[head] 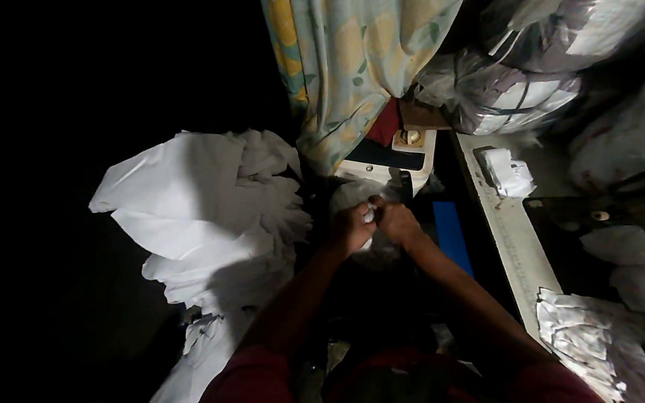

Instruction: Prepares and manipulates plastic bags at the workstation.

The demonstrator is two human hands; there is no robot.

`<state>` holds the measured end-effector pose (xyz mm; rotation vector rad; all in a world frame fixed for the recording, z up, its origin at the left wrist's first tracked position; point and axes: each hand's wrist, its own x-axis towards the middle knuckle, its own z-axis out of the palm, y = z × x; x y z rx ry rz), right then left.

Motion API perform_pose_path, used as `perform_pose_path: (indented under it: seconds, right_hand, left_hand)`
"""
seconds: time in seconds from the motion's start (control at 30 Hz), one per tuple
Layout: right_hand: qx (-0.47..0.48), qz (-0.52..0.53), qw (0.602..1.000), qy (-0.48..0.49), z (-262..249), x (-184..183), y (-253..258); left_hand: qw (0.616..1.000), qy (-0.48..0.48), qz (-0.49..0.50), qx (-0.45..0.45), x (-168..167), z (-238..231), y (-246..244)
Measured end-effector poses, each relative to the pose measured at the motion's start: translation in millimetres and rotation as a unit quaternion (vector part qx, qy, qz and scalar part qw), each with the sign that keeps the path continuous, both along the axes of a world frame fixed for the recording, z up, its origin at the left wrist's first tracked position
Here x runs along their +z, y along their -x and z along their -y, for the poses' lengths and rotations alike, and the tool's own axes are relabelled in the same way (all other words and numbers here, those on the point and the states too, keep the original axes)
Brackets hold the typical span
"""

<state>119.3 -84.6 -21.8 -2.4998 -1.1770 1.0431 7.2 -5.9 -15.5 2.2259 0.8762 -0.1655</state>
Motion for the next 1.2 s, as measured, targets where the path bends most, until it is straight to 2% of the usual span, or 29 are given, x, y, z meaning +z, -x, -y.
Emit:
perform_pose_path:
  seconds: [0.1,0.27,0.33,0.47,0.53,0.6,0.7,0.87,1.0,1.2]
  right_hand:
    - [-0.001,-0.022,1.000,-0.017,5,-4,1]
    - [-0.009,-0.033,0.981,-0.191,18,-7,17]
    - [-0.001,-0.047,0.970,-0.238,19,-13,22]
    - [0.030,-0.056,0.972,-0.226,11,-16,32]
    - [0.034,-0.063,0.971,-0.230,7,-15,35]
    - [0.039,-0.074,0.971,-0.224,5,-11,33]
    - [0.031,-0.085,0.974,-0.207,6,-4,32]
    - [0.014,-0.067,0.981,-0.181,4,9,28]
    - [0.032,-0.062,0.980,-0.184,11,0,22]
    - [0.052,-0.099,0.977,-0.184,16,-14,8]
  left_hand:
    - [0.999,-0.007,0.036,-0.028,0,3,8]
    - [0.994,0.078,0.072,0.032,-1,-4,33]
    - [0.996,0.073,0.036,0.023,-1,-9,40]
    - [0.988,-0.044,-0.144,-0.007,18,2,33]
    - [0.983,-0.083,-0.165,0.002,20,6,30]
    - [0.982,-0.112,-0.152,-0.014,15,3,33]
    - [0.990,-0.105,-0.089,-0.036,9,-4,40]
    - [0.998,-0.030,-0.047,-0.018,19,-9,37]
    - [1.000,-0.008,0.011,-0.015,18,1,37]
    - [0.998,0.000,0.028,-0.056,10,9,39]
